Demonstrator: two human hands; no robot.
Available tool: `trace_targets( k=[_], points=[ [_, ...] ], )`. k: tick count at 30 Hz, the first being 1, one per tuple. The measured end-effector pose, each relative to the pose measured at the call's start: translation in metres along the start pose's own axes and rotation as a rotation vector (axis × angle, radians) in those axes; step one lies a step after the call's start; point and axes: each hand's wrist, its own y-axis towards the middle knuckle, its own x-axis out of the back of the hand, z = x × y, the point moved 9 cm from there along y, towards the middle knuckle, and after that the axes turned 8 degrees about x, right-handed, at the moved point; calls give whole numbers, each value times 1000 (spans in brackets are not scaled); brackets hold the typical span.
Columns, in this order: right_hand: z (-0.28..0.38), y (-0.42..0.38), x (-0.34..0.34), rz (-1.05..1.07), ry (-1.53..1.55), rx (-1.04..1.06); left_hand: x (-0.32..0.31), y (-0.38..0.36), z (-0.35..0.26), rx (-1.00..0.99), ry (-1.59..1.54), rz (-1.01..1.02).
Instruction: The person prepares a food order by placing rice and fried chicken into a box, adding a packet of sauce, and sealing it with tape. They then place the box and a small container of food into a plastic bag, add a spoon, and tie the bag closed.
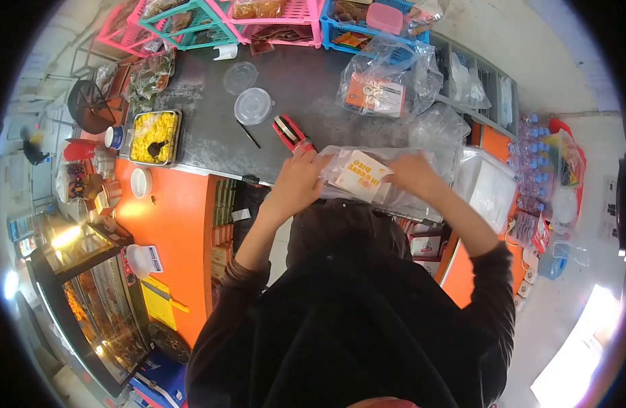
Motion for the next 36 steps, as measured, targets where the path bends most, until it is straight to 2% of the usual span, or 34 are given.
trace_targets(
  k=[2, 3, 5, 6, 8, 9, 10, 12, 13, 14, 15, 16, 17, 18, 19, 20, 21, 22, 23, 24, 25, 27, 28, 29, 30, 31, 32, 33, 34, 35, 36],
  points=[
    [-6, -47, 38, 175, -32, -205, 1, 13, -11, -21, -652, 311],
    [-7, -63, 46, 167, -25, -221, 2, 17, -16, -39, -649, 319],
    [29, -86, 72, -70, 21, 210, 1, 20, -35, -14, -1480, 531],
    [34, -95, 78, -74, 29, 192, 7, 20, -48, -24, -1478, 551],
    [69, -107, 87, -135, -411, 369, 23, 21, -58, 99, -1801, 445],
    [67, -112, 82, -135, -401, 358, 20, 22, -55, 91, -1637, 433],
    [65, -117, 82, -204, -352, 359, 20, 20, -54, 90, -1634, 447],
    [54, -130, 73, -278, -299, 354, 35, 14, -37, 70, -1424, 215],
    [38, -146, 78, -459, -17, 355, 39, 7, -30, 68, -1422, 222],
    [22, -159, 80, -635, 265, 349, 43, -1, -12, 134, -1069, 160],
    [21, -158, 64, -638, 267, 344, 47, -3, 3, 191, -715, 96],
    [-7, -165, 49, -888, 597, 176, 39, -2, 12, 190, -713, 102],
    [-39, -169, 18, -1122, 929, -10, 15, -3, 21, 140, -368, 119],
    [-55, -139, -27, -1118, 935, -16, -17, -6, 31, 88, -24, 136],
    [-74, -92, -85, -1058, 1082, -4, -51, 3, 35, -19, -92, 97],
    [-85, -64, -120, -997, 1228, 6, -70, 17, 31, -37, -174, 29],
    [-58, -65, -84, -1042, 858, 119, -89, 33, 27, -53, -256, -44],
    [-17, -60, -48, -1061, 484, 226, -132, 48, 38, -208, -278, -82],
    [-19, -45, -55, -1149, 676, 228, -162, 53, 43, -361, -299, -123],
    [-22, -28, -70, -1232, 868, 232, -155, 56, 36, -241, -546, -127],
    [-9, -10, -77, -1234, 868, 237, -151, 58, 22, -120, -791, -134],
    [-26, 10, -127, -1300, 1155, -380, -191, 45, 15, 272, -745, -138],
    [-27, 20, -137, -1296, 1159, -379, -202, 42, 1, 214, -747, -227],
    [-26, 23, -137, -1335, 948, -413, -211, 37, -3, 157, -748, -314],
    [-22, 23, -131, -1364, 736, -443, -222, 35, 7, 163, -744, -313],
    [-27, 31, -131, -1360, 740, -440, -253, 40, 21, 283, -807, -89],
    [-37, 29, -131, -1451, 773, -468, -289, 37, 34, 404, -864, 142],
    [-44, 24, -132, -1542, 804, -499, -285, 36, 31, 308, -1186, 155],
    [-49, 18, -133, -1640, 830, -529, -284, 32, 35, 308, -1188, 156],
    [-58, 21, -144, -1665, 1305, -588, -224, 39, 3, 36, -1002, 77],
    [-60, 12, -126, -1671, 1297, -582, -177, 41, -28, -230, -804, -5]
  ],
)
